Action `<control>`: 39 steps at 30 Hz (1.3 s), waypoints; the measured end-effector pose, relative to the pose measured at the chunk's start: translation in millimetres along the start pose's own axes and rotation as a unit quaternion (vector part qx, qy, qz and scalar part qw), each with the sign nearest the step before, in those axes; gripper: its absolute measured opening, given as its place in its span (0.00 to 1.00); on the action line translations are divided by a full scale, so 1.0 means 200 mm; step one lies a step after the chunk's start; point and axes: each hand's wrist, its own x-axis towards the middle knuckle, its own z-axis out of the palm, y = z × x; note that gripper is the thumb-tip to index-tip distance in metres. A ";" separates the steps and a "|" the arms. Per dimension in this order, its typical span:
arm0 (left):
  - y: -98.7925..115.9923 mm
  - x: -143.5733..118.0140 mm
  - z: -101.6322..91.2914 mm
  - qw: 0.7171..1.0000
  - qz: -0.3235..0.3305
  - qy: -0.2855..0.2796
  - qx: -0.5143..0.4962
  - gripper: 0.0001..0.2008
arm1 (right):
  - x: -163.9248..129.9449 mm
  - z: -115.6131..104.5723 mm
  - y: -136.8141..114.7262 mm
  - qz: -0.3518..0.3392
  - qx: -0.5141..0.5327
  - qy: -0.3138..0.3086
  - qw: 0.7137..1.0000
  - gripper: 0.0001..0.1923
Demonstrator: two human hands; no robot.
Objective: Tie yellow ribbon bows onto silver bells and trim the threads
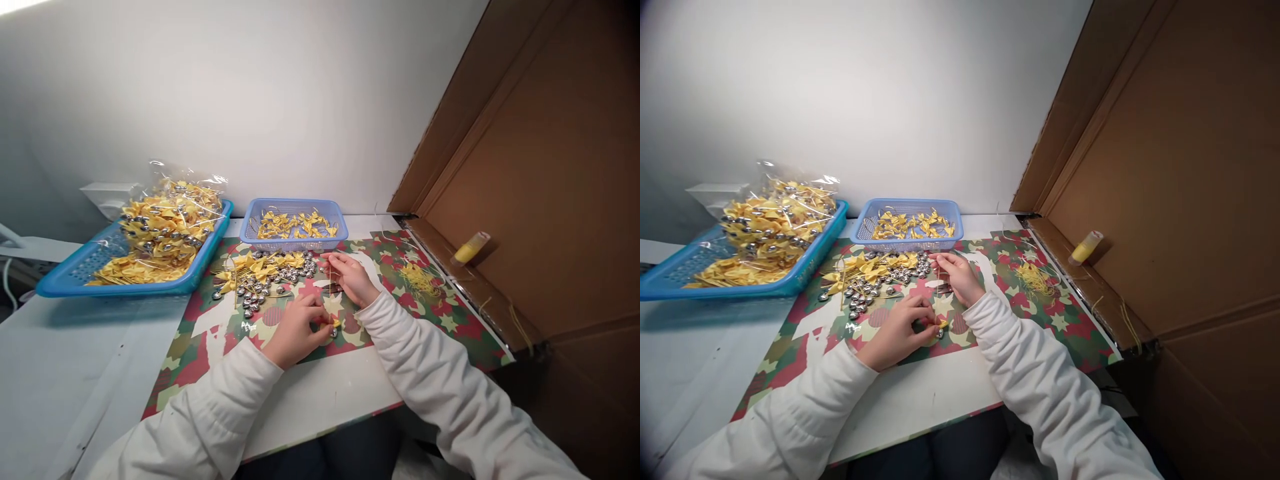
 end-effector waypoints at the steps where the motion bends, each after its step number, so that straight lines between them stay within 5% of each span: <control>1: 0.00 0.00 0.00 1.000 0.002 -0.002 -0.001 0.06 | 0.01 -0.01 0.01 -0.001 -0.010 0.006 1.000 0.23; 9: -0.01 0.00 -0.01 1.000 0.007 0.014 0.020 0.04 | 0.05 -0.10 0.09 -0.052 -0.152 0.069 0.985 0.18; 18: 0.01 0.00 -0.04 0.991 -0.018 0.068 0.117 0.06 | 0.06 -0.10 0.14 -0.134 -0.316 0.101 0.934 0.13; 24: -0.09 -0.01 -0.17 0.934 -0.135 0.166 0.285 0.07 | 0.03 -0.09 0.13 -0.205 -0.381 0.104 0.895 0.07; 27: -0.14 -0.01 -0.21 0.916 -0.151 0.132 0.346 0.07 | 0.02 -0.08 0.13 -0.232 -0.398 0.091 0.883 0.05; 39: -0.17 0.00 -0.22 0.923 -0.111 0.110 0.351 0.08 | -0.01 -0.08 0.11 -0.302 -0.422 0.072 0.852 0.06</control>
